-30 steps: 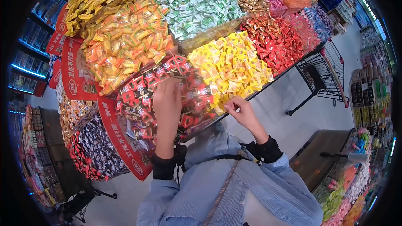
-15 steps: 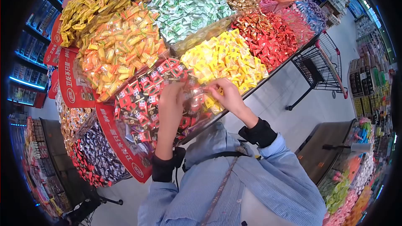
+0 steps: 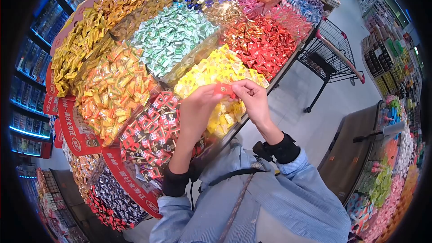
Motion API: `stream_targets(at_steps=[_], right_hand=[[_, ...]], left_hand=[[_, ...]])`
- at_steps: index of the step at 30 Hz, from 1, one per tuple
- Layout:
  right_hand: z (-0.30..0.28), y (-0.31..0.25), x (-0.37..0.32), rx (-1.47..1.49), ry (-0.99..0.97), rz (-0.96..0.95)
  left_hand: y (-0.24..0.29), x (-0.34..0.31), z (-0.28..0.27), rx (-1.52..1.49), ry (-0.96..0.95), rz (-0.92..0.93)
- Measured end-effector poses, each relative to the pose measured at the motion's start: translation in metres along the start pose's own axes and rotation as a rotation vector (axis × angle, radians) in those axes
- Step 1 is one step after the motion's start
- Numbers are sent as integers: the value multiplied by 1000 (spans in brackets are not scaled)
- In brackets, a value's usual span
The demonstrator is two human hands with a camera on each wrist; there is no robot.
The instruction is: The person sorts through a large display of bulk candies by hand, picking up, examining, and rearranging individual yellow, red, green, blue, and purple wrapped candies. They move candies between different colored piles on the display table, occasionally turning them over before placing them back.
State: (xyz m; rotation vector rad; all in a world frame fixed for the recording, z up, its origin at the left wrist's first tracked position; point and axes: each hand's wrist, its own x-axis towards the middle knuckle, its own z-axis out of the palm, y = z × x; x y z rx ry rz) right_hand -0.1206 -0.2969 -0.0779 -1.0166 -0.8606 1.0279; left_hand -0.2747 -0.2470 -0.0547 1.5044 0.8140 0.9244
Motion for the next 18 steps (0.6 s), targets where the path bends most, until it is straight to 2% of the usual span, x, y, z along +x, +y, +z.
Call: stream_targets(at_steps=[2, 3, 7, 11, 18], right_hand=[[-3, -5, 2, 15, 10, -63], [-9, -3, 6, 56, 1, -75], [-30, 0, 27, 137, 81, -62], [-52, 10, 40, 135, 164, -51], [-71, 6, 43, 195, 175, -78]], left_hand=[[12, 20, 13, -91, 23, 17], [10, 35, 15, -188, -47, 70], [-4, 89, 27, -127, -222, -49], [-14, 122, 43, -219, -321, -244], [-10, 132, 66, -213, -315, -328]])
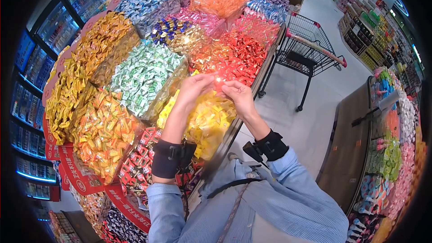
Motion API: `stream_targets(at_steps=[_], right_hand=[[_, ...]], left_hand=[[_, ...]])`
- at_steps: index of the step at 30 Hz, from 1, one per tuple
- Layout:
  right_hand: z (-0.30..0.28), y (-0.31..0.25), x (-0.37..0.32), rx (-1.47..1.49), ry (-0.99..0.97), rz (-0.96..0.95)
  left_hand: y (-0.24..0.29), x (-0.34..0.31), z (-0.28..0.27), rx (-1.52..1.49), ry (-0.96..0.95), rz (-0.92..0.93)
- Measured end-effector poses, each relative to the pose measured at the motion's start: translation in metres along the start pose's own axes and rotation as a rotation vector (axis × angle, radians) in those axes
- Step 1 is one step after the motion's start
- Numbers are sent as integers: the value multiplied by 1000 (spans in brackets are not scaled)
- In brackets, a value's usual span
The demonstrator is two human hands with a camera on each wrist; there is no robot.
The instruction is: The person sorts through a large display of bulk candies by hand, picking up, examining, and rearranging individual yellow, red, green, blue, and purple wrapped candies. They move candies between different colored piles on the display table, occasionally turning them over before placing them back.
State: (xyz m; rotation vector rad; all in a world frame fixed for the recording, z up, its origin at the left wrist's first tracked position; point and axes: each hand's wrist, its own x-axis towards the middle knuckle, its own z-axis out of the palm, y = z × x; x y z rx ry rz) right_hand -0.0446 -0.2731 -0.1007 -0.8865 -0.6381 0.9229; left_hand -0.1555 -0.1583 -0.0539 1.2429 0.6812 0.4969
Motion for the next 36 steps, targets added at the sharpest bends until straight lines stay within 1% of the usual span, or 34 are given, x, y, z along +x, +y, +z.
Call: stream_targets(at_steps=[1, 4, 7, 10, 11, 12, 14, 17, 18, 19, 20, 21, 24, 25, 28, 32, 34, 35, 36], right_hand=[[-2, 0, 1, -7, 8, 3], [-12, 5, 4, -38, 38, -9], [-28, 17, -4, -81, 49, -2], [-64, 28, -5, -129, 141, 65], [-80, 26, 2, -148, 199, 30], [-98, 25, 14, -258, 263, -30], [-129, 21, 47, -476, 388, -146], [-144, 17, 98, -455, 368, -129], [-144, 16, 111, -543, 408, -109], [-140, 17, 124, -629, 447, -90], [-138, 17, 136, -716, 485, -68], [-140, 20, 148, -833, 514, -89], [-146, 32, 175, -990, 537, -59], [-149, 37, 181, -984, 508, -49], [-159, 51, 185, -1159, 421, -72], [-173, 59, 182, -1138, 437, -255], [-162, 43, 173, -1085, 457, -336], [-153, 36, 166, -1045, 429, -405], [-135, 24, 150, -1001, 359, -354]], left_hand=[[-3, 6, -5, 44, -58, -11], [-4, 10, 3, 58, -41, -24], [-33, 20, -3, 173, -67, 89], [-57, 4, -15, 279, -51, 198], [-57, -3, -21, 308, -17, 166], [-58, -12, -28, 337, 17, 131], [-66, -20, -47, 361, 36, 131], [-65, -32, -51, 405, 45, 100], [-64, -35, -51, 420, 45, 81], [-67, -37, -48, 357, 45, 77], [-69, -38, -48, 358, 28, 79], [-69, -40, -46, 355, 32, 69], [-67, -43, -42, 367, 68, 82], [-67, -44, -43, 372, 84, 94], [-67, -45, -45, 388, 90, 85], [-69, -51, -52, 436, 103, 74], [-68, -54, -57, 436, 105, 92], [-69, -56, -63, 455, 122, 87], [-67, -60, -66, 426, 136, 87]])
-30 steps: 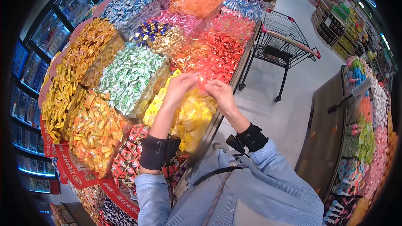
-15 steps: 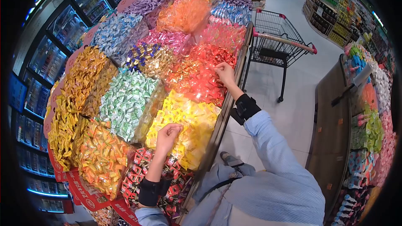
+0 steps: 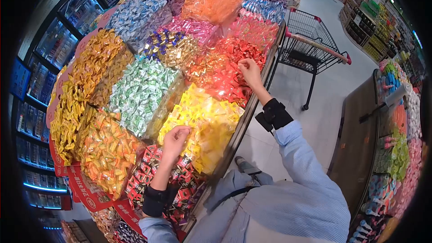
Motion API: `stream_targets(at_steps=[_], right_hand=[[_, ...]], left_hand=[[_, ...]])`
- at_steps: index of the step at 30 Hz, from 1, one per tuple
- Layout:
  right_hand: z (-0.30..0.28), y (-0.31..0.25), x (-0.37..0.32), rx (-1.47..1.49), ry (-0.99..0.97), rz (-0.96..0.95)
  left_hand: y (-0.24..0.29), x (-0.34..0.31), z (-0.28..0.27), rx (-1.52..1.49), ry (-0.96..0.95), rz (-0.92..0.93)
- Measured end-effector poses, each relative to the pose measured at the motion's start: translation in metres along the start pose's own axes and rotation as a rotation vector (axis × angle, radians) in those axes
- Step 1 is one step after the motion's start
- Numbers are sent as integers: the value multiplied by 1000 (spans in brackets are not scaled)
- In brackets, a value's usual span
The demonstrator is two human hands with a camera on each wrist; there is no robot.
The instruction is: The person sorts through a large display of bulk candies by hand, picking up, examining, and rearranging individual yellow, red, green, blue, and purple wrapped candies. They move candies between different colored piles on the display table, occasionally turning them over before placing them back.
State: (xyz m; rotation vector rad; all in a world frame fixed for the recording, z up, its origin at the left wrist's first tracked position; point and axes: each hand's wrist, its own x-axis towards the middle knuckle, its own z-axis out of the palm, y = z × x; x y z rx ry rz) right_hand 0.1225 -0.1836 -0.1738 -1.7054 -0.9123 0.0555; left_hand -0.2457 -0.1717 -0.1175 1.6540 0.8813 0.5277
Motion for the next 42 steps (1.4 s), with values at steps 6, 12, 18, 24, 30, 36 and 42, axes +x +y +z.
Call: stream_targets(at_steps=[6, 12, 18, 24, 30, 36, 42], right_hand=[[-25, -91, -134, 349, -501, -5], [-23, -90, -209, 401, -742, 191], [-9, -106, -240, 385, -802, 190], [-12, -118, -260, 406, -814, 258], [-17, -118, -282, 438, -742, 268], [-23, -116, -300, 455, -683, 345], [-23, -126, -307, 381, -679, 250]], left_hand=[[-5, -24, -59, 99, 112, 72], [22, -68, -90, 267, 80, -80], [9, -89, -76, 709, -158, 55], [-23, -84, -57, 853, -119, 333], [-31, -68, -48, 902, -157, 233], [-33, -63, -35, 998, -255, 94], [-39, -62, -30, 1036, -288, 85]])
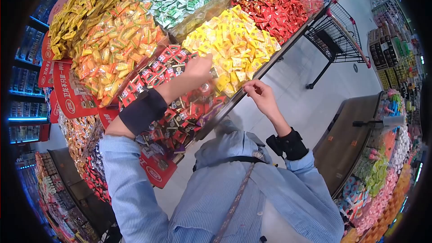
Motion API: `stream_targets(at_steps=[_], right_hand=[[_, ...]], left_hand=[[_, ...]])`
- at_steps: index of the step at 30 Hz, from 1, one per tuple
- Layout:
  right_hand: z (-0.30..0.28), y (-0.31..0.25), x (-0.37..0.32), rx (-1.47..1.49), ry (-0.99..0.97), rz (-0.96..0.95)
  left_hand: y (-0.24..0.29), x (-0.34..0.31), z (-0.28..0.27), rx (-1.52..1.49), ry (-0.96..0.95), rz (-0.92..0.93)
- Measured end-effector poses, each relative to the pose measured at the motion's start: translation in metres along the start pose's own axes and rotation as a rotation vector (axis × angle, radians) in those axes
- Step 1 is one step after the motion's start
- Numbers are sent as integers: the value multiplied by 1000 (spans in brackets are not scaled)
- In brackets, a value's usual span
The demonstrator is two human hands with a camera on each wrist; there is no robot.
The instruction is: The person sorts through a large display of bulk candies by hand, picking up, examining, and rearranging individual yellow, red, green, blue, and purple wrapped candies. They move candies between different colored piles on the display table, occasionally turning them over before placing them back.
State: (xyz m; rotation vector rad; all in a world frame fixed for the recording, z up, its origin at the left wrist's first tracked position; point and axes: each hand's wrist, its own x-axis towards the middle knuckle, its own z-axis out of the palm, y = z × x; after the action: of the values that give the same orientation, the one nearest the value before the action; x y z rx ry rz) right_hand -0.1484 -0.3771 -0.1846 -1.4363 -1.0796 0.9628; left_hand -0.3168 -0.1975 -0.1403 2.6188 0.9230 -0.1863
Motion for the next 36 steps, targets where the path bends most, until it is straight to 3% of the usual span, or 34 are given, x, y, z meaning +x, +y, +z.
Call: stream_targets(at_steps=[7, 10, 15, 18, 19, 25, 28, 31, 34, 36], right_hand=[[24, -18, -2, -431, -352, -279], [37, -4, 4, -538, -404, -561], [48, 4, 6, -578, -474, -521], [50, 1, 6, -585, -488, -498], [49, -1, 7, -588, -491, -487], [50, -1, 8, -652, -520, -504], [43, -14, 14, -515, -446, -567], [27, -33, 23, -301, -338, -57], [5, -21, 49, 239, -89, 157], [-9, -22, 58, 378, -6, 238]], left_hand=[[-6, 1, -1, -12, 7, -69], [-7, -3, -10, -43, 85, -21], [-14, -16, -30, -174, 162, 52], [-16, -27, -43, -204, 196, 40], [-1, -36, -63, -182, 124, -62], [-29, -44, -70, -173, 240, -70], [-37, -48, -68, -139, 290, -38], [-38, -53, -65, -155, 295, -55], [-37, -52, -64, -219, 301, -59], [-31, -52, -67, -210, 280, -79]])
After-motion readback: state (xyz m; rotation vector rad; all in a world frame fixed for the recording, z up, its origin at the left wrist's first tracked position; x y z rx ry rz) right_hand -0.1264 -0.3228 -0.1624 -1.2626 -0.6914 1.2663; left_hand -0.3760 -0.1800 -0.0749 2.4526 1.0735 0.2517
